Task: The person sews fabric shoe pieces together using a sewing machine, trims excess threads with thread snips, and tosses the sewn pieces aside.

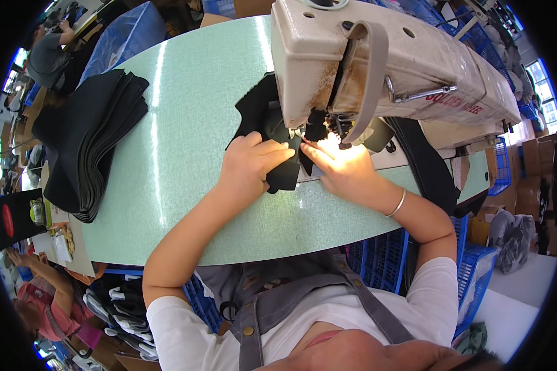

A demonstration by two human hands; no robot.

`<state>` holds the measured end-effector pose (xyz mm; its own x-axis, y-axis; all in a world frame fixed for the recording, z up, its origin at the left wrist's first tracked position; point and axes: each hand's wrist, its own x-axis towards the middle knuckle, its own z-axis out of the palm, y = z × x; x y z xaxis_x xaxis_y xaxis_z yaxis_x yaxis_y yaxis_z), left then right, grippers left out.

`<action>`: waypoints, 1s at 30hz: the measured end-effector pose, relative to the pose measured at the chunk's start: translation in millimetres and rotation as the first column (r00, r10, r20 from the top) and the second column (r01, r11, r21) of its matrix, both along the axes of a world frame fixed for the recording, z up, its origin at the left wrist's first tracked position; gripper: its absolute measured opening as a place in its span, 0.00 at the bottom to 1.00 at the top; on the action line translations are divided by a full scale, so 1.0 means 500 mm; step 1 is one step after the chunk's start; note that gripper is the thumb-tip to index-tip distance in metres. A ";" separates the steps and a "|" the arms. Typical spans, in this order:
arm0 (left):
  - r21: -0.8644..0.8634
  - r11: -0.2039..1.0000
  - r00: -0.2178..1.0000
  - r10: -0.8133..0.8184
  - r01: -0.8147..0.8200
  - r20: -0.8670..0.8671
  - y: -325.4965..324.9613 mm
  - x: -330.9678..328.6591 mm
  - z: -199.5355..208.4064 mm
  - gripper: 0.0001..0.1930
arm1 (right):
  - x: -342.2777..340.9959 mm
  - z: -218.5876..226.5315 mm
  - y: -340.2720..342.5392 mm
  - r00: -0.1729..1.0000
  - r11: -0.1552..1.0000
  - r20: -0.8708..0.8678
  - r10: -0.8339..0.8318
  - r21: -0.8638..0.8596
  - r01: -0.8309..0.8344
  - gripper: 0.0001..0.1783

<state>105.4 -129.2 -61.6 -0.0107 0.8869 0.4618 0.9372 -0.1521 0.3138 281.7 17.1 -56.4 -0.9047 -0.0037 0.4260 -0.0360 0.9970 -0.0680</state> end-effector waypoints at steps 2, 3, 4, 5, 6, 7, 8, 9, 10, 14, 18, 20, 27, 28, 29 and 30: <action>0.017 1.000 0.999 -0.004 0.003 0.050 0.002 -0.005 -0.004 0.22 | 0.001 0.002 0.002 1.000 1.000 0.010 -0.007 -0.010 0.007 0.22; 0.015 1.000 0.999 -0.003 0.002 0.051 0.000 -0.004 -0.004 0.22 | 0.001 0.004 0.002 1.000 1.000 0.019 -0.014 -0.017 0.014 0.22; 0.020 1.000 0.999 0.001 -0.002 0.035 0.001 -0.004 -0.002 0.22 | -0.002 0.007 0.002 1.000 1.000 0.020 -0.013 -0.018 0.013 0.22; 0.025 1.000 1.000 0.005 -0.006 0.019 0.002 -0.004 -0.001 0.22 | -0.005 0.011 0.001 0.999 0.999 0.038 -0.031 -0.007 0.031 0.22; 0.024 1.000 1.000 0.006 -0.007 0.019 0.004 -0.007 -0.002 0.22 | -0.008 0.014 0.002 0.997 0.999 0.056 -0.048 0.004 0.048 0.22; 0.015 1.000 1.000 0.001 -0.001 0.020 0.006 -0.009 -0.003 0.23 | -0.010 0.011 0.007 0.997 0.999 0.056 -0.050 0.006 0.049 0.22; 0.005 1.000 1.000 -0.004 0.004 0.021 0.007 -0.009 -0.002 0.23 | -0.014 0.003 0.016 0.999 1.000 -0.036 -0.016 0.007 0.016 0.22; 0.007 1.000 1.000 -0.005 0.005 0.019 0.007 -0.007 0.000 0.23 | -0.015 -0.002 0.021 0.992 1.000 -0.127 0.019 0.011 -0.018 0.22; -0.032 0.999 1.000 0.007 -0.007 -0.002 0.007 -0.007 0.003 0.24 | -0.017 -0.006 0.021 0.991 1.000 -0.132 0.021 0.014 -0.019 0.22; -0.065 0.998 1.000 0.023 -0.024 -0.016 -0.004 0.012 0.020 0.25 | -0.011 0.004 0.016 0.998 1.000 -0.058 -0.016 0.019 0.017 0.22; 0.062 0.997 0.983 -0.037 0.048 -0.178 -0.013 0.030 0.019 0.20 | 0.007 -0.003 0.012 0.991 0.994 -0.088 0.102 -0.019 -0.104 0.19; 0.021 0.998 0.988 -0.049 0.052 -0.148 -0.017 0.032 0.014 0.19 | 0.009 -0.002 0.008 0.994 0.996 -0.062 0.088 -0.005 -0.089 0.18; -0.024 0.997 0.991 -0.075 0.073 -0.109 -0.016 0.032 0.016 0.17 | 0.004 0.004 0.011 0.997 0.997 -0.035 0.070 0.040 -0.068 0.17; -0.023 0.997 0.991 -0.077 0.075 -0.110 -0.014 0.032 0.016 0.17 | 0.004 0.001 0.012 0.997 0.997 -0.036 0.067 0.042 -0.066 0.17; -0.030 0.997 0.990 -0.069 0.066 -0.125 -0.012 0.032 0.017 0.17 | 0.004 -0.003 0.014 0.999 0.997 -0.011 0.046 0.065 -0.045 0.17; -0.037 0.998 0.988 -0.061 0.056 -0.141 -0.010 0.031 0.017 0.17 | 0.003 -0.007 0.015 1.000 0.996 0.013 0.024 0.090 -0.025 0.18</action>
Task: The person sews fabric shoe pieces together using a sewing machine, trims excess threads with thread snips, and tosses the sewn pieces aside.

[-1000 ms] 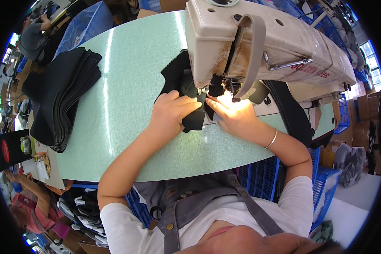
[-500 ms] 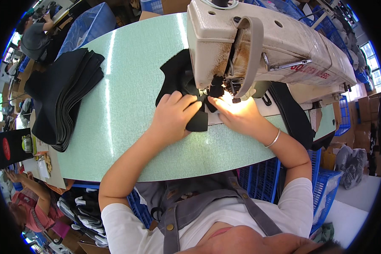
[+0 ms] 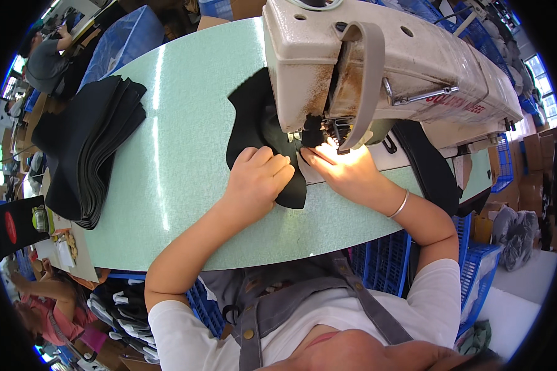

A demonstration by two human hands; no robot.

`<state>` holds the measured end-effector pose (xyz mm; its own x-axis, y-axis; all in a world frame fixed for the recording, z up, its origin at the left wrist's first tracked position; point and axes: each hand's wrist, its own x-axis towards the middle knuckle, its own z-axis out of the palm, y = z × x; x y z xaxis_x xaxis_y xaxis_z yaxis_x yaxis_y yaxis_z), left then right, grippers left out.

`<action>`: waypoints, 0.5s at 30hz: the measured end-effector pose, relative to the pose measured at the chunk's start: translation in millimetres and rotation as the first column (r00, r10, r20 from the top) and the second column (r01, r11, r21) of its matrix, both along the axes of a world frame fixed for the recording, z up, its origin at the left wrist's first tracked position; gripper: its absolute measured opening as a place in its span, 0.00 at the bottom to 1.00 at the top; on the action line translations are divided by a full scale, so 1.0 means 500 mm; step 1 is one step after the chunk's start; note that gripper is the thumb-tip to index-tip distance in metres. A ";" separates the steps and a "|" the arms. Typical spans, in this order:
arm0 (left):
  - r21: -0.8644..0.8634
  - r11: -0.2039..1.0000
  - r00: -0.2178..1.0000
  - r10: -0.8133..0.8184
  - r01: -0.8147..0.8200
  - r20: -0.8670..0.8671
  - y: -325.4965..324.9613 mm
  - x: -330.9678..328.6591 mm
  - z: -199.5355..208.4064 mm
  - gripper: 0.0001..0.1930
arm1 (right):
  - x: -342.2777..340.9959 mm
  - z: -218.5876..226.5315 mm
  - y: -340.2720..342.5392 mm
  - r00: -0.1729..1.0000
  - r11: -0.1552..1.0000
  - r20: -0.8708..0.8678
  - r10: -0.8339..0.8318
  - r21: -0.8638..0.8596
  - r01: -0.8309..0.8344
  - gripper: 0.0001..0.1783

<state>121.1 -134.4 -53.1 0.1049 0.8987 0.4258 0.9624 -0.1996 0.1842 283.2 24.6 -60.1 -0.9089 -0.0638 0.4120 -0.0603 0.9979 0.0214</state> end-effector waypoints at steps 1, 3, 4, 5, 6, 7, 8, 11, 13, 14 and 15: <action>0.003 1.000 1.000 -0.001 0.001 -0.001 0.001 -0.001 0.000 0.17 | -0.004 -0.003 0.002 1.000 1.000 -0.001 -0.001 0.003 0.001 0.18; -0.001 1.000 1.000 0.019 -0.019 0.024 0.004 -0.002 -0.002 0.16 | -0.013 -0.007 0.006 0.992 0.999 -0.126 0.014 0.050 -0.008 0.19; 0.005 1.000 1.000 0.022 -0.022 0.019 0.005 -0.004 -0.005 0.16 | -0.016 -0.008 0.008 0.991 0.998 -0.131 0.018 0.056 -0.011 0.19; -0.007 1.000 0.998 0.031 -0.030 0.056 0.005 -0.004 -0.008 0.18 | -0.019 -0.008 0.008 0.990 0.997 -0.137 0.012 0.072 -0.002 0.19; -0.018 0.999 0.995 0.040 -0.039 0.093 0.005 -0.004 -0.008 0.20 | -0.020 -0.006 0.008 0.990 0.996 -0.143 0.007 0.089 0.006 0.20; -0.015 0.999 0.995 0.043 -0.042 0.091 0.002 0.001 -0.008 0.20 | -0.016 -0.007 0.005 0.989 0.996 -0.146 0.010 0.092 0.003 0.20; -0.022 0.997 0.993 0.073 -0.071 0.089 -0.004 0.009 -0.007 0.22 | -0.006 -0.008 -0.002 0.995 1.000 -0.098 0.018 0.026 -0.016 0.19; -0.079 0.989 0.982 0.133 -0.123 0.135 -0.021 0.022 0.000 0.28 | 0.006 0.016 -0.025 0.999 0.999 0.019 0.028 -0.041 -0.027 0.18; -0.079 0.992 0.978 0.109 -0.096 0.177 -0.023 0.025 0.001 0.20 | 0.006 0.020 -0.030 0.999 0.999 -0.024 0.026 -0.040 -0.027 0.19; -0.079 0.992 0.978 0.111 -0.099 0.177 -0.023 0.025 0.001 0.20 | 0.006 0.020 -0.032 0.999 0.999 -0.025 0.028 -0.040 -0.029 0.19; -0.079 0.992 0.979 0.111 -0.099 0.172 -0.024 0.025 -0.002 0.20 | 0.005 0.020 -0.034 1.000 0.999 -0.009 0.020 -0.035 -0.020 0.19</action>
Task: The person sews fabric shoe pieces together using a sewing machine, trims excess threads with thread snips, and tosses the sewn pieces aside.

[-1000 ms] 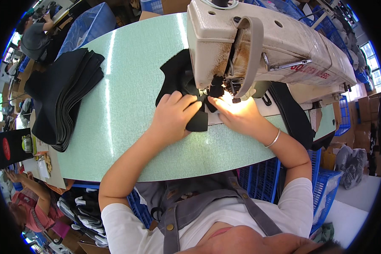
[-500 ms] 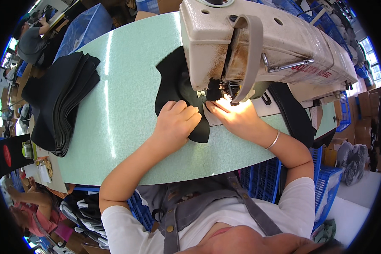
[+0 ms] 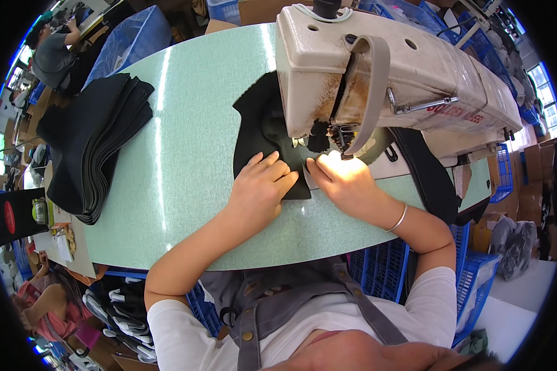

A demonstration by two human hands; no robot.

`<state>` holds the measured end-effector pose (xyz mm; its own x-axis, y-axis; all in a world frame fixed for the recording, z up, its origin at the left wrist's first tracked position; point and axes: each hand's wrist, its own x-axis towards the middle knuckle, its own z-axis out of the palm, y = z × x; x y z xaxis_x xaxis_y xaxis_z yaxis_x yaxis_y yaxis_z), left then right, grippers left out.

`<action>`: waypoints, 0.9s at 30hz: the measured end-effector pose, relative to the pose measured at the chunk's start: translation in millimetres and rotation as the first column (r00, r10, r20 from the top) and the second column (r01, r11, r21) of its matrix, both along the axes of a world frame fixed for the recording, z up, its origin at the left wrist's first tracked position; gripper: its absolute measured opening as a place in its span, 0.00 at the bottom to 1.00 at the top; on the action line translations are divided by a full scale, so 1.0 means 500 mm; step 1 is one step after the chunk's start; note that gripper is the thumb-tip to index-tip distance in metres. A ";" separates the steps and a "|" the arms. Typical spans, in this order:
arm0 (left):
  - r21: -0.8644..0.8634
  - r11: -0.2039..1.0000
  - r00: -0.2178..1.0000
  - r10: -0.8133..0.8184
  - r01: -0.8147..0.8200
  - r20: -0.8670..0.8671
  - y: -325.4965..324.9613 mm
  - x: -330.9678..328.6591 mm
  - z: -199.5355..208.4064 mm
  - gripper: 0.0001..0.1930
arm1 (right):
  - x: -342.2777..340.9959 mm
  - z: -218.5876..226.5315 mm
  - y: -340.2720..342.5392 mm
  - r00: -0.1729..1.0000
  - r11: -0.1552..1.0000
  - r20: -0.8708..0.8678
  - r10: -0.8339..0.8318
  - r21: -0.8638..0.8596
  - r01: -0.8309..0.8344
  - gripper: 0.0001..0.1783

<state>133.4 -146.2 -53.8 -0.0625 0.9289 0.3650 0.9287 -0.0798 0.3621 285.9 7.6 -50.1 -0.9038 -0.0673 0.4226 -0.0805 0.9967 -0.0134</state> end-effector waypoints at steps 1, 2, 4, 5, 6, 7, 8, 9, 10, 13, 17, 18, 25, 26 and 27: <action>-0.002 1.000 1.000 -0.003 0.003 -0.002 0.000 0.001 -0.002 0.19 | 0.001 -0.001 -0.002 1.000 1.000 0.018 -0.011 0.004 0.011 0.19; -0.004 1.000 1.000 -0.004 0.004 0.001 0.001 -0.001 -0.001 0.19 | 0.000 -0.002 -0.002 1.000 1.000 0.021 -0.012 0.002 0.012 0.19; -0.022 1.000 1.000 0.001 0.000 0.030 0.007 -0.010 0.005 0.24 | -0.003 -0.001 -0.002 0.999 0.996 0.023 -0.029 0.082 0.028 0.19; -0.027 1.000 0.999 0.002 -0.001 0.033 0.010 -0.013 0.004 0.24 | -0.005 -0.001 -0.004 0.999 0.997 0.026 -0.028 0.078 0.026 0.19; -0.012 1.000 0.999 0.004 -0.004 0.041 0.012 -0.016 0.003 0.22 | -0.006 0.000 -0.005 0.999 0.995 0.034 -0.038 0.094 0.034 0.16; 0.004 1.000 0.999 0.005 -0.005 0.050 0.015 -0.018 0.002 0.21 | -0.005 0.000 -0.005 0.998 0.993 0.043 -0.049 0.112 0.044 0.13; 0.001 1.000 0.999 0.004 -0.004 0.053 0.018 -0.020 0.000 0.21 | -0.006 0.000 -0.004 0.998 0.993 0.047 -0.051 0.109 0.045 0.13; 0.019 1.000 0.997 0.006 -0.007 0.071 0.021 -0.022 -0.004 0.20 | -0.007 -0.001 -0.002 0.999 0.993 0.026 -0.046 0.112 0.043 0.13; 0.037 0.999 0.996 0.007 -0.011 0.088 0.023 -0.025 -0.007 0.19 | -0.008 -0.002 -0.001 0.999 0.993 0.003 -0.041 0.115 0.041 0.13; 0.077 0.996 0.996 0.026 -0.032 0.084 0.032 -0.029 -0.019 0.17 | -0.007 0.013 0.001 0.998 0.985 0.015 -0.057 0.163 0.054 0.15; 0.114 0.993 0.996 0.035 -0.044 0.087 0.041 -0.042 -0.034 0.12 | -0.011 0.003 0.009 0.998 0.980 0.038 -0.059 0.195 0.051 0.16; 0.115 0.992 0.996 0.034 -0.044 0.088 0.045 -0.046 -0.035 0.12 | -0.015 -0.004 0.010 0.998 0.980 0.030 -0.060 0.193 0.053 0.17; 0.185 0.983 0.997 -0.021 0.006 0.080 0.060 -0.063 -0.030 0.11 | -0.017 -0.013 0.011 0.998 0.977 -0.023 -0.060 0.205 0.063 0.18; 0.215 0.976 0.999 -0.023 0.017 0.026 0.060 -0.063 -0.030 0.13 | -0.016 -0.011 0.016 0.998 0.976 -0.027 -0.062 0.207 0.067 0.18; 0.217 0.976 0.999 -0.026 0.021 0.023 0.058 -0.061 -0.028 0.13 | -0.015 -0.007 0.023 0.999 0.976 -0.007 -0.048 0.211 0.049 0.17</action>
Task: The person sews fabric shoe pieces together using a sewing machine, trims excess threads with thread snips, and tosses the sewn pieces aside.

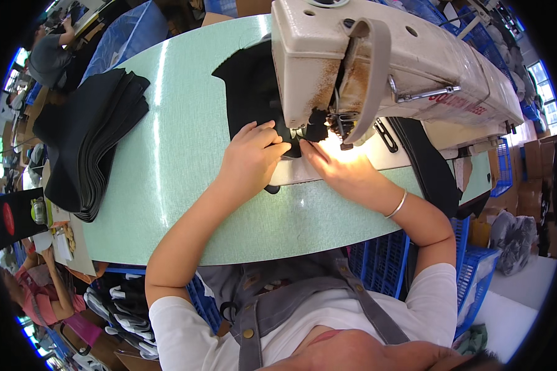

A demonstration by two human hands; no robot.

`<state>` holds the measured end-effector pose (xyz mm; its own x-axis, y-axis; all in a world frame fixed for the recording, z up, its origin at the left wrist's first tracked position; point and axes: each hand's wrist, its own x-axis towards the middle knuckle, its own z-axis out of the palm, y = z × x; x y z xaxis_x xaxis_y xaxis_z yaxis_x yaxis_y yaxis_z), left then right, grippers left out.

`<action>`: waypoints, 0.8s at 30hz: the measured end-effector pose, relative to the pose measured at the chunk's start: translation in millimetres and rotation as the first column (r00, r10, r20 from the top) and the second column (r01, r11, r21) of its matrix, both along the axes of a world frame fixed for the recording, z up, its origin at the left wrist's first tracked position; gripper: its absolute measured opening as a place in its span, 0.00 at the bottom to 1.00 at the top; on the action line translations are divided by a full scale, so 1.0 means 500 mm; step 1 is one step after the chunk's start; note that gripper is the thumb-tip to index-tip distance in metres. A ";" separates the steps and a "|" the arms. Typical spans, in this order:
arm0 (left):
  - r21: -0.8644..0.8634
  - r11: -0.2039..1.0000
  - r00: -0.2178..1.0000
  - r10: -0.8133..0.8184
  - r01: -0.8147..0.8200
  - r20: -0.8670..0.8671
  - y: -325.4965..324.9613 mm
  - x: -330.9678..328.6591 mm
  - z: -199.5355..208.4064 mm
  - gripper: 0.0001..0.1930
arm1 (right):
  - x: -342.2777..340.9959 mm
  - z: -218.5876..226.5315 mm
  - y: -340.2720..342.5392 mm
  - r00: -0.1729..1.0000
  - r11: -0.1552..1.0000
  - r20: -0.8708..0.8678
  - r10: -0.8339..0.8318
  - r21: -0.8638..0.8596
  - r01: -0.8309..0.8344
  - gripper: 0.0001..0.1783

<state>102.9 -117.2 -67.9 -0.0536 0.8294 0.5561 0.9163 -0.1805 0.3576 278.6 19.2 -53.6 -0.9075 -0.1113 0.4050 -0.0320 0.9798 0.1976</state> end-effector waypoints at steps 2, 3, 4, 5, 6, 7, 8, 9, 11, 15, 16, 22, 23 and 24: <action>-0.022 1.000 0.999 0.018 -0.018 -0.036 -0.009 0.006 0.012 0.13 | 0.002 0.021 0.015 1.000 1.000 0.019 0.020 0.002 -0.020 0.16; -0.022 1.000 0.999 0.020 -0.021 -0.038 -0.013 0.005 0.011 0.13 | 0.002 0.038 0.028 0.994 0.999 -0.102 -0.037 -0.006 0.036 0.15; -0.033 0.999 0.999 -0.012 0.011 -0.038 -0.017 0.006 0.011 0.13 | 0.002 0.048 0.044 0.971 0.996 -0.220 -0.088 -0.018 0.086 0.15; -0.043 0.998 0.998 -0.050 0.049 -0.034 -0.016 0.009 0.010 0.13 | 0.009 0.039 0.068 0.972 0.996 -0.219 -0.084 -0.017 0.082 0.15; -0.042 0.998 0.998 -0.046 0.045 -0.033 -0.016 0.011 0.011 0.13 | 0.016 0.018 0.096 0.973 0.971 -0.149 -0.173 -0.192 0.143 0.13; -0.066 0.997 0.997 -0.040 0.036 -0.064 -0.015 0.013 0.013 0.13 | 0.018 0.012 0.114 0.965 0.909 -0.063 -0.256 -0.355 0.218 0.12; -0.090 0.996 0.995 -0.035 0.027 -0.096 -0.014 0.016 0.015 0.12 | 0.018 0.008 0.129 0.981 0.916 -0.077 -0.178 -0.378 0.137 0.12; -0.088 0.996 0.995 -0.039 0.031 -0.093 -0.014 0.018 0.016 0.12 | 0.026 0.006 0.135 0.981 0.916 -0.074 -0.182 -0.376 0.141 0.12; -0.137 0.990 0.998 -0.005 -0.004 -0.063 -0.015 0.011 0.017 0.13 | 0.006 0.025 0.120 0.974 0.930 -0.193 0.117 -0.323 -0.175 0.10; -0.175 0.985 1.000 0.000 -0.004 -0.023 -0.021 0.003 0.020 0.14 | 0.008 0.049 0.078 0.989 0.985 -0.006 0.148 -0.094 -0.148 0.04; -0.164 0.986 1.000 -0.012 0.010 -0.012 -0.019 0.005 0.021 0.14 | 0.006 0.042 0.083 0.978 0.977 -0.044 0.205 -0.052 -0.207 0.04; -0.184 0.982 0.999 -0.027 0.030 0.018 -0.019 0.002 0.024 0.12 | 0.019 0.022 0.064 0.983 0.982 0.000 0.186 -0.034 -0.186 0.08; -0.187 0.981 0.999 -0.037 0.041 0.024 -0.019 0.000 0.024 0.12 | 0.021 0.023 0.058 0.981 0.980 0.003 0.195 -0.035 -0.194 0.08; -0.187 0.982 0.999 -0.028 0.033 0.027 -0.019 -0.001 0.024 0.12 | 0.023 0.025 0.050 0.987 0.988 0.059 0.152 -0.026 -0.150 0.10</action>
<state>102.3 -126.8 -55.9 -0.0385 0.9203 0.3892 0.9019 -0.1357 0.4101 290.2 43.9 -41.0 -0.9040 -0.2409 0.3533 -0.1913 0.9667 0.1698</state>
